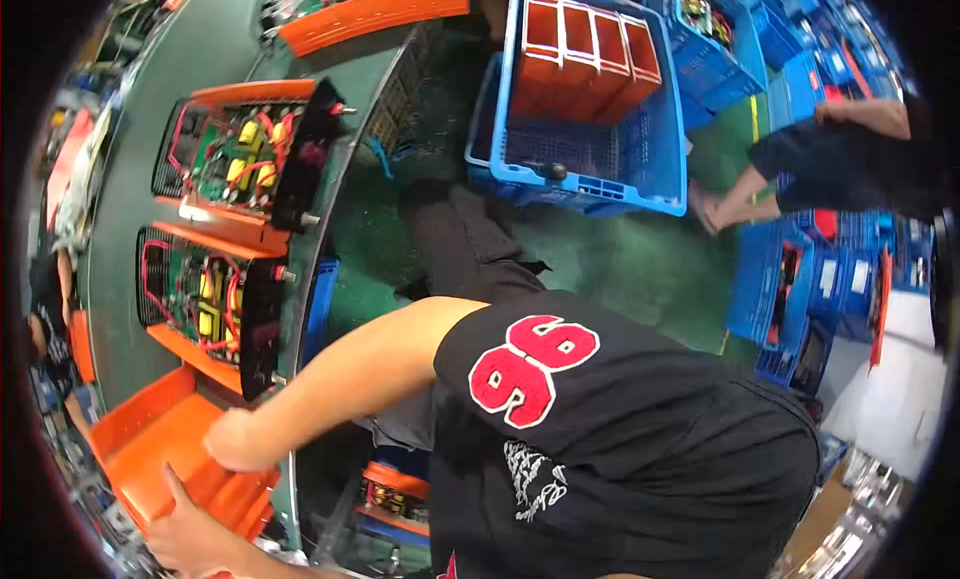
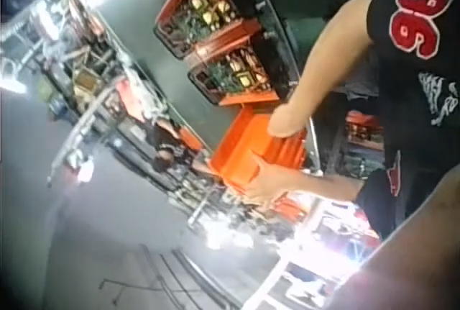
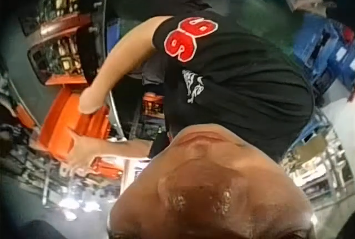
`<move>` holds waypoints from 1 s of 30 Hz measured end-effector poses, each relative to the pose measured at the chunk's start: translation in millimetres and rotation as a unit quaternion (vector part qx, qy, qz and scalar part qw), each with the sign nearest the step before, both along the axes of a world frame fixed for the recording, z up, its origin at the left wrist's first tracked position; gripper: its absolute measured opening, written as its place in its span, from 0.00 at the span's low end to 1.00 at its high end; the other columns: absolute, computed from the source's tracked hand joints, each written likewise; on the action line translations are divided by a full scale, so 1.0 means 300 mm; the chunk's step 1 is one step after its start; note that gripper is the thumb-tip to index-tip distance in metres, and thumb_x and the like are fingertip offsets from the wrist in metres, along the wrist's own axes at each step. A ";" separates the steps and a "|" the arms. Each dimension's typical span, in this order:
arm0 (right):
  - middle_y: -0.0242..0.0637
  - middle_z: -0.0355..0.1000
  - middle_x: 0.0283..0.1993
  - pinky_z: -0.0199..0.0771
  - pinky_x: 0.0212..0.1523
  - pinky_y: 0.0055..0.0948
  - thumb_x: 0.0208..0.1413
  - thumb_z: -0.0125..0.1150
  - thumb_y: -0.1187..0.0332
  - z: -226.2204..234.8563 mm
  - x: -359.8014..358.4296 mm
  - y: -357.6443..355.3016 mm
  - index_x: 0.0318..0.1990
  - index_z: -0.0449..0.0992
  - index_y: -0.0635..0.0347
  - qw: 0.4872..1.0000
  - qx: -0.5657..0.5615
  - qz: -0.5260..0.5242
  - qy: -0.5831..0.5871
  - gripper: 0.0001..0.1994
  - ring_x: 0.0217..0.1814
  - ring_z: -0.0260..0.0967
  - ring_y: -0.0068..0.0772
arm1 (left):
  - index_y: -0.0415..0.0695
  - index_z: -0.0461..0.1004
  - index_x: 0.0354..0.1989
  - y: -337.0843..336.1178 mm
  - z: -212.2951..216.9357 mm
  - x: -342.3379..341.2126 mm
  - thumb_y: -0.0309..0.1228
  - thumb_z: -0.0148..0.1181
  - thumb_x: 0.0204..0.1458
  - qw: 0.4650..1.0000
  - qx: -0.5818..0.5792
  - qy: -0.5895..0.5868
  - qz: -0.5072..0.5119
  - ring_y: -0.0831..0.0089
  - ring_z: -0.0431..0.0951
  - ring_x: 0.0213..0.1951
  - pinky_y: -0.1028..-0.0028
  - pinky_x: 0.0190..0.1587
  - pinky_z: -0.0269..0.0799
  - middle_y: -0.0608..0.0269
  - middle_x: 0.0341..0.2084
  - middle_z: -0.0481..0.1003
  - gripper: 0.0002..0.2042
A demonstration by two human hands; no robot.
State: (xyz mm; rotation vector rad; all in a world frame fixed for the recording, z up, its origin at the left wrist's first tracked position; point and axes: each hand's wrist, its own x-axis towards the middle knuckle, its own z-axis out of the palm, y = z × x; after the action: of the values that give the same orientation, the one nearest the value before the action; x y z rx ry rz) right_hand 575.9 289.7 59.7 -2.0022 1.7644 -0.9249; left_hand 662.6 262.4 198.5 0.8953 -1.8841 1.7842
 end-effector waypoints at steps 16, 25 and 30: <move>0.65 0.67 0.44 0.66 0.52 0.41 0.42 0.61 0.46 -0.557 -1.372 1.931 0.46 0.65 0.81 0.361 0.065 -0.930 0.035 0.38 0.47 0.67 0.56 | 0.33 0.57 0.55 -0.040 -0.130 0.015 0.74 0.40 0.38 0.993 -0.006 0.119 -0.014 0.51 0.66 0.45 0.52 0.43 0.58 0.46 0.45 0.64 0.51; 0.29 0.72 0.47 0.57 0.57 0.50 0.56 0.47 0.48 -0.746 -1.491 2.117 0.46 0.73 0.45 0.265 -0.181 -0.718 -0.618 0.18 0.52 0.64 0.35 | 0.48 0.46 0.63 0.011 -0.159 -0.043 0.73 0.34 0.42 0.975 0.103 0.194 -0.021 0.53 0.53 0.58 0.52 0.57 0.45 0.53 0.59 0.51 0.47; 0.35 0.70 0.50 0.53 0.58 0.53 0.54 0.47 0.47 -0.718 -1.530 2.125 0.44 0.73 0.47 0.202 -0.226 -0.682 -0.665 0.19 0.55 0.63 0.39 | 0.32 0.52 0.59 0.041 -0.148 -0.062 0.73 0.41 0.39 0.989 0.018 0.141 -0.047 0.47 0.63 0.49 0.51 0.46 0.57 0.42 0.50 0.60 0.52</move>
State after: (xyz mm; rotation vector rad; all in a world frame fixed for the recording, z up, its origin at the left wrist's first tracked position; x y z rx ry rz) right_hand 116.9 927.4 -155.8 1.3872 1.2811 -2.3509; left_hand 644.0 274.7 154.1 0.9949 -1.7502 1.4866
